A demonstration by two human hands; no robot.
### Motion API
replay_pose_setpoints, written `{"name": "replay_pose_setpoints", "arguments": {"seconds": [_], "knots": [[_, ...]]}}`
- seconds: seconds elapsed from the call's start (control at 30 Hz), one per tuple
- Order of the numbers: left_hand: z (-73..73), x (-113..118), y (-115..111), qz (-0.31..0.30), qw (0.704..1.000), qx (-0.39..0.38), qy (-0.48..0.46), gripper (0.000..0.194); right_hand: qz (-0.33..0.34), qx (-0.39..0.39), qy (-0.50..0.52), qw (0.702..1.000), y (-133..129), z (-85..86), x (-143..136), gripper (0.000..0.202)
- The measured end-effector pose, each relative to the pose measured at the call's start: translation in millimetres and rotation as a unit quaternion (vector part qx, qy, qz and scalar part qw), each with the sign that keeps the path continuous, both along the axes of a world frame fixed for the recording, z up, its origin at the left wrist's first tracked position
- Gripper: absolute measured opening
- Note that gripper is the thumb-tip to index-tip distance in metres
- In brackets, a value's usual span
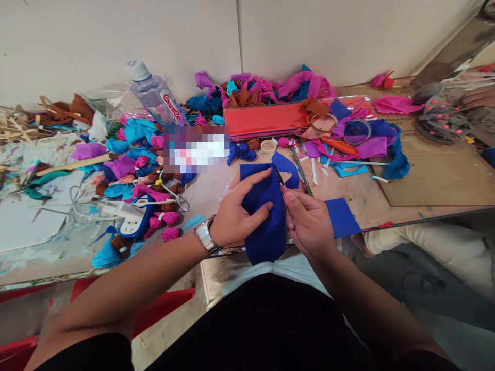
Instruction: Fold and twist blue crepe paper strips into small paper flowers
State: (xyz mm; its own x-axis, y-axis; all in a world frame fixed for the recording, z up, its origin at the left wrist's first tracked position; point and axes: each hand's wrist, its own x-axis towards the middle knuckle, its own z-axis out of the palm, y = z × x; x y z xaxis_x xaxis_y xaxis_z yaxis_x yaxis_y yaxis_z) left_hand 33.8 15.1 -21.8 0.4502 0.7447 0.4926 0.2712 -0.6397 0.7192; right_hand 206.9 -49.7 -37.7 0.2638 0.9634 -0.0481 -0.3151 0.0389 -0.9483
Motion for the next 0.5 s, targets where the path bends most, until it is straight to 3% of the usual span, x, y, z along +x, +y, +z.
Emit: {"name": "replay_pose_setpoints", "arguments": {"seconds": [0.3,0.5], "knots": [[0.1,1,-1,-0.018,1.000,0.000,0.007,0.059,0.004,0.007,0.023,1.000,6,-0.4,2,0.040],[0.4,2,0,-0.019,1.000,0.002,0.009,0.058,-0.018,0.001,0.025,1.000,11,1.0,1,0.036]]}}
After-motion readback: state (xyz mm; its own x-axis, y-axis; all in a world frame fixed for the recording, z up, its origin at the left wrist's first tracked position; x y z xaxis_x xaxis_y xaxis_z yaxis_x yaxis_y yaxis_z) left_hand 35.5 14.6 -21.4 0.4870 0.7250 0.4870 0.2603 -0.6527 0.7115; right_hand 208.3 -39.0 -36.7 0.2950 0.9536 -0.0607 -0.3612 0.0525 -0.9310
